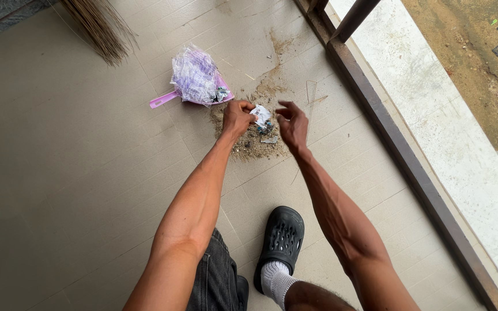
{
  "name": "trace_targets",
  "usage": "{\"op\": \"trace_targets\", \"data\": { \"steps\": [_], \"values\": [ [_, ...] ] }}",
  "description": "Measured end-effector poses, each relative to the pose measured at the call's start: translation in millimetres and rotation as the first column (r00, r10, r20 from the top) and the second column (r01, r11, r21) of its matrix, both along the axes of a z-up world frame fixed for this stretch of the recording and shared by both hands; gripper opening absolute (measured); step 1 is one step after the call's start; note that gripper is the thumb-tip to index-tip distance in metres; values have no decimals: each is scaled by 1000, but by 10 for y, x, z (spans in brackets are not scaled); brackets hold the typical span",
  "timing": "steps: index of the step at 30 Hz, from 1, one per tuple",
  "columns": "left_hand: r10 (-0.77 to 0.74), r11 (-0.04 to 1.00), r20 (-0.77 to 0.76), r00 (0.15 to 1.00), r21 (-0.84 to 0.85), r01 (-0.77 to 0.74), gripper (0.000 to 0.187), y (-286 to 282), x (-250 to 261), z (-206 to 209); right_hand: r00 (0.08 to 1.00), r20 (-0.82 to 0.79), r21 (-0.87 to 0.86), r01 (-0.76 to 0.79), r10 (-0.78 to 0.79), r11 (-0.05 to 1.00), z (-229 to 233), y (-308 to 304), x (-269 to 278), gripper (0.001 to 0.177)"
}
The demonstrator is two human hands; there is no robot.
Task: The person picks up shredded paper and small debris from the floor by hand and places it into a purple dustpan.
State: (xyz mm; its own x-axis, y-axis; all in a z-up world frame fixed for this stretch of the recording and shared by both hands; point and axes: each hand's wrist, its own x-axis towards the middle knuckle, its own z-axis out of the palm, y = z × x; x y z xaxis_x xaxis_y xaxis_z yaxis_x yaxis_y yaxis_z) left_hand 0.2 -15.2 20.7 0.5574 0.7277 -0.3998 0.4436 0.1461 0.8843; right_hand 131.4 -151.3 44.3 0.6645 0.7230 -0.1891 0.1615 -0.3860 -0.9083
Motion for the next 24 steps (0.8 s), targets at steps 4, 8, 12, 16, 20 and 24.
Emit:
{"op": "trace_targets", "data": {
  "steps": [4, 8, 12, 16, 20, 24],
  "values": [
    [111, 993, -114, 987, -37, -115, 17, 3, -13, 38, 959, 265, 94, -127, 98, 987, -17, -39, -377, 65],
    [159, 985, -111, 981, -51, -166, 22, -8, -30, 32, 917, 237, -223, -271, 322, 936, -79, -98, -511, 77],
    [207, 975, -101, 973, -57, -214, 29, 16, -2, 53, 739, 657, 139, -314, 150, 939, -183, -143, -552, 89],
    [187, 971, -100, 977, -134, -199, 31, -17, -37, 175, 865, 291, -376, -290, 410, 880, -288, -102, -501, 52],
    [174, 955, -13, 985, -243, -172, 41, -34, -26, 445, 902, 392, -71, -170, 184, 983, 63, -76, -455, 75],
    [169, 934, 54, 984, -328, -143, 53, -81, -57, 489, 821, 559, 66, -184, 116, 981, 1, -28, -409, 29]
  ]
}}
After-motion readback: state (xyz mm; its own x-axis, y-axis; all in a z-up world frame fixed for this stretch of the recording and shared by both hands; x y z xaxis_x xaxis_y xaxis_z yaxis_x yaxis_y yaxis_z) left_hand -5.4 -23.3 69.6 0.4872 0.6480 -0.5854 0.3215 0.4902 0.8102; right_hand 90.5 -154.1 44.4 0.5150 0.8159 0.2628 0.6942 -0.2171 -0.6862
